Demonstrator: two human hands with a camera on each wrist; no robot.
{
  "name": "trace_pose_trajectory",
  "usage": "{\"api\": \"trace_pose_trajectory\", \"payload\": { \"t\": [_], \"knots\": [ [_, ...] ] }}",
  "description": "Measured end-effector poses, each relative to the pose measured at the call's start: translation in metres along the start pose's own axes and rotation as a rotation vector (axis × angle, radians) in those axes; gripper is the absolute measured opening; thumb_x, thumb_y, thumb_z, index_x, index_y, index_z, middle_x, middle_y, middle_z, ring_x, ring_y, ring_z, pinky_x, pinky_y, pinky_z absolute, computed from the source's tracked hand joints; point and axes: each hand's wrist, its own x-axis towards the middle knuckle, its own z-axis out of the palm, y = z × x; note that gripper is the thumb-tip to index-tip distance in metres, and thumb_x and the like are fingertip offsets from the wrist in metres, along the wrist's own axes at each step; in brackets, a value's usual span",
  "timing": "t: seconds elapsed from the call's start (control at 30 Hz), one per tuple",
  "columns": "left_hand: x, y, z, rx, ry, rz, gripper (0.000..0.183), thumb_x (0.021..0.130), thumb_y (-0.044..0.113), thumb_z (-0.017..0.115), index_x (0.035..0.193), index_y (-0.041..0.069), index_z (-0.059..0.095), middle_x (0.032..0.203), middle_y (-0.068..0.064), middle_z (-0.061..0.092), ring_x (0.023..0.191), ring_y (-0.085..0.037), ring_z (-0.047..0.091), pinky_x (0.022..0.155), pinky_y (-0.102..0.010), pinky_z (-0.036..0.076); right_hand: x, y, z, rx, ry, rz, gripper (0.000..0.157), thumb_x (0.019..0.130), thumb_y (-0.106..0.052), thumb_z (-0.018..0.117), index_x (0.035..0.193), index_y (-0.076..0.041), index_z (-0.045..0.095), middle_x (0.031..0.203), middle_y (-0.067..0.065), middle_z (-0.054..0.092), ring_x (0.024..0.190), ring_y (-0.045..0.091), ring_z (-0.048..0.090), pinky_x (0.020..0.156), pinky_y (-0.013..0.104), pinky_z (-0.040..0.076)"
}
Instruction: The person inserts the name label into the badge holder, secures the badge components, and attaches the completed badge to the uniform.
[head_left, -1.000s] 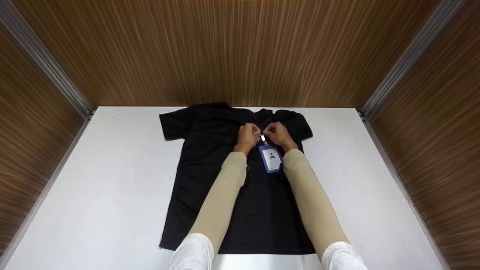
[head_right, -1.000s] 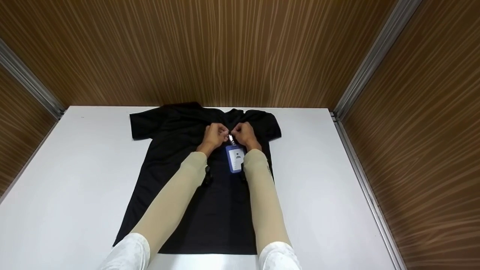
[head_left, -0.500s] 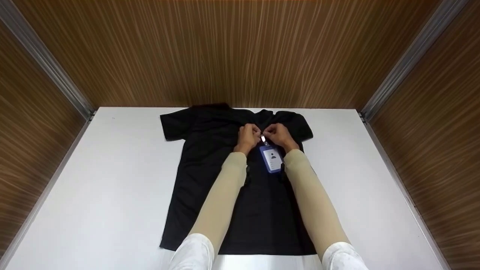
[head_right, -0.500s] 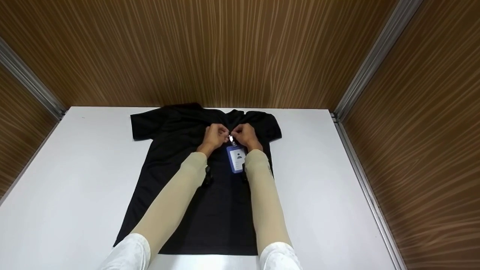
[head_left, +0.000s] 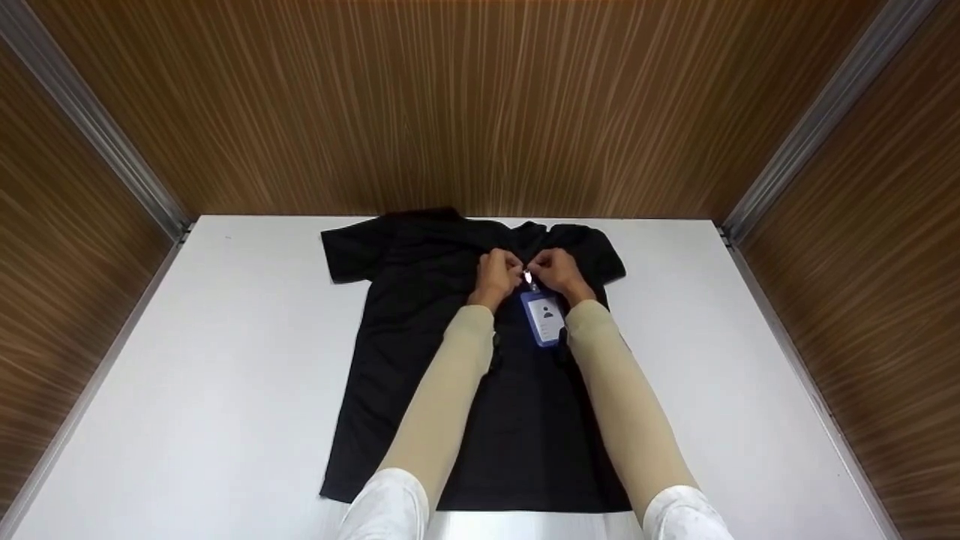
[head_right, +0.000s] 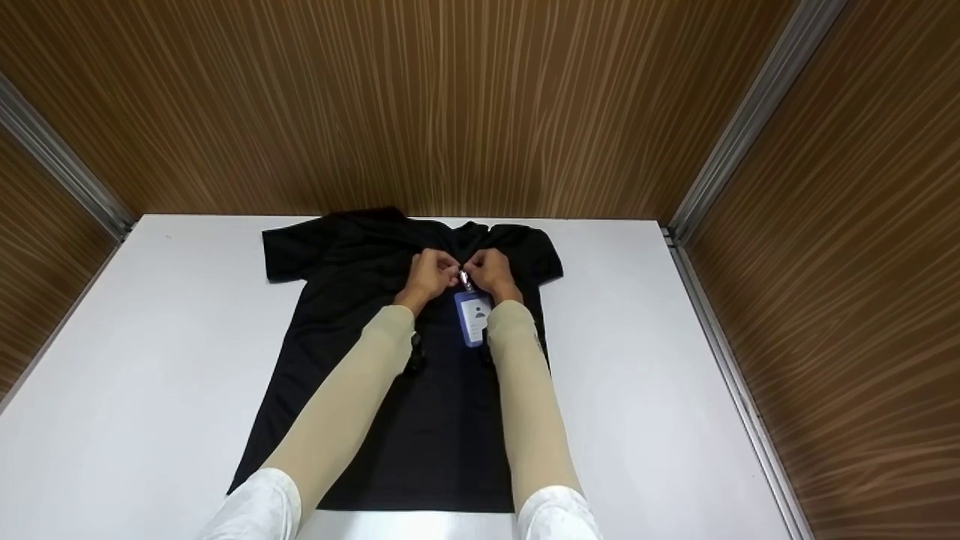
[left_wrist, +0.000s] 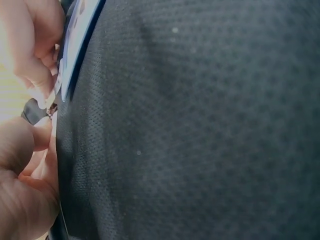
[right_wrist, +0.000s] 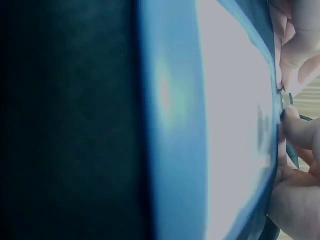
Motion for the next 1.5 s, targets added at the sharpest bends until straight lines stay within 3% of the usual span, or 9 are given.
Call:
{"api": "trace_pose_trajectory", "payload": {
  "t": [0.17,0.4,0.53,0.73,0.87,1.03,1.17,1.33,1.5],
  "knots": [
    [0.0,0.001,0.001,0.001,0.004,0.009,0.011,0.096,0.006,0.068,0.099,0.008,0.079,0.096,-0.007,0.081,0.092,-0.021,0.077,0.086,-0.031,0.059,0.0,0.0,0.001,0.005,0.013,0.033,0.022,0.096,-0.011,0.064,0.1,0.009,0.072,0.103,0.024,0.073,0.097,0.032,0.065,0.091,0.039,0.051],
    [0.0,0.002,-0.002,0.065,0.005,0.015,0.011,0.092,0.005,0.069,0.096,0.01,0.078,0.101,-0.006,0.078,0.097,-0.022,0.073,0.087,-0.032,0.058,0.001,0.0,0.002,0.014,0.021,0.068,0.019,0.097,-0.012,0.062,0.097,0.004,0.071,0.089,0.011,0.071,0.082,0.019,0.063,0.081,0.029,0.049],
    [0.001,0.0,-0.003,0.053,0.001,0.012,0.012,0.095,0.007,0.066,0.097,0.01,0.077,0.1,-0.007,0.078,0.096,-0.023,0.074,0.085,-0.033,0.058,0.002,-0.001,0.003,0.02,0.024,0.062,0.019,0.098,-0.012,0.062,0.098,0.004,0.071,0.088,0.011,0.07,0.082,0.019,0.063,0.08,0.028,0.049],
    [0.002,-0.004,-0.006,0.048,0.002,0.021,0.018,0.094,0.006,0.066,0.107,0.01,0.078,0.107,-0.007,0.078,0.102,-0.025,0.073,0.091,-0.037,0.057,0.004,-0.004,0.005,0.037,0.042,0.082,0.019,0.1,-0.012,0.061,0.101,0.005,0.069,0.098,0.015,0.07,0.091,0.024,0.063,0.083,0.03,0.048],
    [0.002,-0.004,-0.008,0.052,-0.008,0.047,0.027,0.092,0.004,0.065,0.116,0.008,0.076,0.109,-0.009,0.078,0.104,-0.026,0.071,0.093,-0.037,0.056,0.005,-0.004,0.004,0.044,0.05,0.111,0.019,0.099,-0.012,0.061,0.101,0.005,0.07,0.096,0.012,0.07,0.087,0.021,0.062,0.078,0.025,0.047],
    [0.003,-0.003,-0.009,0.056,-0.027,0.025,0.028,0.094,0.006,0.065,0.121,0.009,0.073,0.105,-0.008,0.077,0.098,-0.023,0.071,0.089,-0.035,0.057,0.006,-0.002,0.002,0.029,0.031,0.116,0.02,0.099,-0.012,0.061,0.101,0.004,0.071,0.093,0.009,0.07,0.08,0.015,0.06,0.073,0.021,0.045],
    [0.003,-0.002,-0.01,0.08,-0.034,0.004,0.031,0.096,0.01,0.068,0.127,0.012,0.069,0.107,-0.007,0.074,0.1,-0.022,0.069,0.089,-0.037,0.056,0.008,-0.001,0.001,0.028,0.046,0.127,0.021,0.099,-0.012,0.06,0.104,0.006,0.071,0.1,0.015,0.072,0.086,0.019,0.063,0.08,0.027,0.05],
    [0.003,-0.002,-0.011,0.12,-0.022,0.01,0.041,0.094,0.012,0.072,0.135,0.015,0.064,0.112,-0.005,0.072,0.104,-0.023,0.069,0.092,-0.039,0.056,0.009,-0.001,0.0,0.035,0.145,0.163,0.023,0.099,-0.013,0.059,0.106,0.006,0.072,0.111,0.022,0.073,0.102,0.03,0.066,0.097,0.041,0.052],
    [0.005,-0.003,-0.011,0.218,0.004,0.035,0.049,0.091,0.013,0.074,0.137,0.016,0.06,0.128,-0.006,0.07,0.116,-0.026,0.068,0.095,-0.042,0.056,0.009,0.004,-0.004,0.061,0.214,0.138,0.022,0.097,-0.009,0.06,0.109,0.006,0.07,0.113,0.024,0.073,0.107,0.036,0.066,0.101,0.045,0.051]
  ]
}}
